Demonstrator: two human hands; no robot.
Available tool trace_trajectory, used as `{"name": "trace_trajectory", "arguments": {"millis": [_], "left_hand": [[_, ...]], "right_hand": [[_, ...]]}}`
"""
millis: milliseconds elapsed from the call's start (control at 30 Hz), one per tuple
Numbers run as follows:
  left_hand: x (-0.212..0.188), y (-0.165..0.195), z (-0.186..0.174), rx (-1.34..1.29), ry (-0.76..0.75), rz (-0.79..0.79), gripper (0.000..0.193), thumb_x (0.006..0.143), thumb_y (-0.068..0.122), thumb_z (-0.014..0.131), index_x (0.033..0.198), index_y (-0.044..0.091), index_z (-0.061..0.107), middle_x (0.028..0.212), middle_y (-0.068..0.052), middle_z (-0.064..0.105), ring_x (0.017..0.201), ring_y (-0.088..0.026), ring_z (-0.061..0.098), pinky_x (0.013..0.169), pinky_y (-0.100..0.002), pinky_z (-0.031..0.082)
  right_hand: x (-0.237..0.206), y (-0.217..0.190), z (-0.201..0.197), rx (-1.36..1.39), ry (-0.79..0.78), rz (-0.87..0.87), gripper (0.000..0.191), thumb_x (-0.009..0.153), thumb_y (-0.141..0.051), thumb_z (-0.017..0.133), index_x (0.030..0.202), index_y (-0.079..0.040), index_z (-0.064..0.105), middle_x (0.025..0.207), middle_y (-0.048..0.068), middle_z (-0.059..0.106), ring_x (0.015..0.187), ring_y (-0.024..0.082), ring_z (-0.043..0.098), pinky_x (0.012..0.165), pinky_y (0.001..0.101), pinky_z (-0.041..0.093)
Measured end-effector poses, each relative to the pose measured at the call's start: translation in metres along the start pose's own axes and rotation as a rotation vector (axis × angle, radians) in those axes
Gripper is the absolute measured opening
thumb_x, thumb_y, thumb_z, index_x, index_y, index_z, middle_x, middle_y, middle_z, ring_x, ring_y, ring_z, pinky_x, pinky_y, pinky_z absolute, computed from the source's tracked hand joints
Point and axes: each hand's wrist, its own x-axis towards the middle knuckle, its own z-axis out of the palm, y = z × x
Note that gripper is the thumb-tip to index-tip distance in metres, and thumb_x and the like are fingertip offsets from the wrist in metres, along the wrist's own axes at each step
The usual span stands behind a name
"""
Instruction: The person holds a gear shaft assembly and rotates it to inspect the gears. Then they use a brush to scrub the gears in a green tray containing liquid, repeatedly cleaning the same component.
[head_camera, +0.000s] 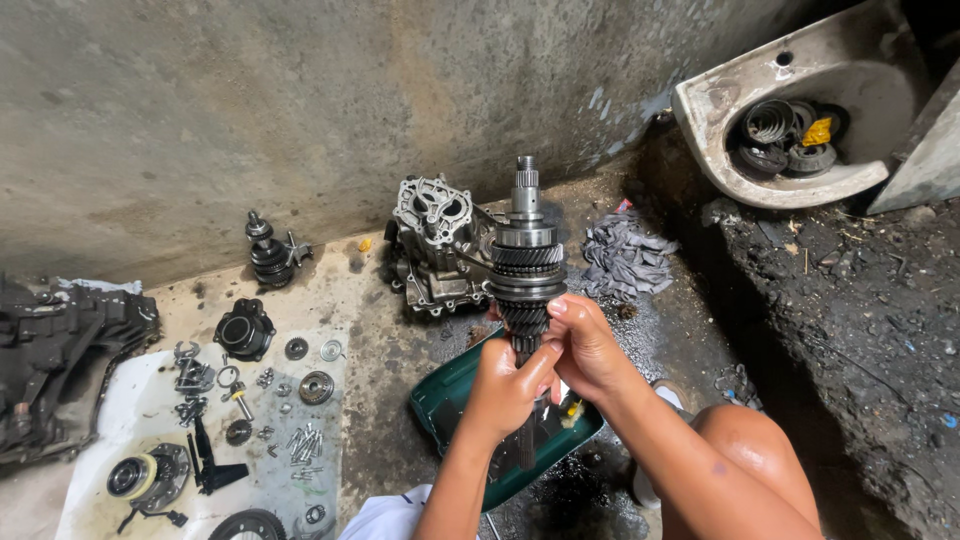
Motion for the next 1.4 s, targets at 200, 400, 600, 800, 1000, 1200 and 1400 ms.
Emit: {"name": "trace_trajectory", "arguments": {"millis": [200, 400, 600, 800, 1000, 1200, 1400], "left_hand": [[0.000, 0.001, 0.000, -0.004, 0.003, -0.008, 0.030, 0.098, 0.010, 0.064, 0.070, 0.001, 0.058, 0.057, -0.002, 0.053, 0.051, -0.013, 0.058, 0.051, -0.030, 0.044], [0.002, -0.001, 0.001, -0.068, 0.000, 0.034, 0.029, 0.098, 0.009, 0.065, 0.072, 0.000, 0.059, 0.057, -0.001, 0.050, 0.048, -0.011, 0.052, 0.049, -0.032, 0.046], [0.003, -0.004, -0.001, -0.059, 0.011, 0.020, 0.021, 0.098, 0.010, 0.066, 0.081, -0.001, 0.063, 0.058, 0.000, 0.050, 0.048, -0.009, 0.049, 0.048, -0.032, 0.047], [0.002, -0.013, 0.000, 0.002, 0.043, -0.011, 0.030, 0.099, 0.009, 0.068, 0.074, -0.003, 0.059, 0.057, -0.001, 0.050, 0.048, -0.011, 0.054, 0.047, -0.031, 0.047], [0.003, -0.012, 0.000, -0.033, 0.034, -0.055, 0.021, 0.095, 0.010, 0.066, 0.078, 0.000, 0.062, 0.055, 0.000, 0.050, 0.045, -0.011, 0.053, 0.045, -0.031, 0.044], [0.000, -0.011, 0.002, 0.020, 0.037, -0.047, 0.025, 0.096, 0.012, 0.068, 0.074, 0.000, 0.061, 0.055, -0.001, 0.052, 0.046, -0.011, 0.053, 0.044, -0.031, 0.045], [-0.001, -0.015, 0.000, 0.089, 0.042, -0.048, 0.023, 0.094, 0.011, 0.068, 0.073, 0.000, 0.064, 0.055, -0.002, 0.055, 0.046, -0.011, 0.057, 0.044, -0.031, 0.043]], "right_hand": [[0.001, 0.002, -0.003, 0.056, -0.040, -0.026, 0.043, 0.094, -0.035, 0.067, 0.078, 0.001, 0.048, 0.064, 0.011, 0.052, 0.042, 0.028, 0.061, 0.031, 0.0408, 0.052], [-0.002, -0.011, 0.008, 0.112, -0.138, -0.015, 0.041, 0.092, -0.033, 0.066, 0.105, 0.005, 0.061, 0.082, 0.018, 0.068, 0.053, 0.028, 0.069, 0.037, 0.0402, 0.057], [0.000, -0.031, 0.018, -0.136, -0.107, -0.207, 0.067, 0.093, -0.035, 0.071, 0.141, 0.008, 0.053, 0.127, 0.013, 0.069, 0.115, 0.017, 0.065, 0.106, 0.0349, 0.047], [0.004, -0.024, 0.007, -0.132, -0.091, -0.198, 0.059, 0.094, -0.022, 0.073, 0.139, 0.010, 0.054, 0.127, 0.014, 0.069, 0.113, 0.018, 0.065, 0.103, 0.0340, 0.049], [0.007, -0.022, 0.000, -0.121, -0.077, -0.195, 0.057, 0.092, -0.020, 0.074, 0.137, 0.009, 0.056, 0.126, 0.015, 0.070, 0.113, 0.019, 0.065, 0.102, 0.0349, 0.049], [0.006, -0.023, 0.002, -0.072, -0.094, -0.222, 0.057, 0.090, -0.017, 0.076, 0.135, 0.010, 0.055, 0.125, 0.019, 0.070, 0.114, 0.024, 0.067, 0.102, 0.0393, 0.051], [0.004, -0.027, 0.002, -0.104, -0.131, -0.234, 0.060, 0.089, -0.014, 0.078, 0.139, 0.010, 0.054, 0.127, 0.017, 0.069, 0.113, 0.022, 0.067, 0.101, 0.0380, 0.051]]}}
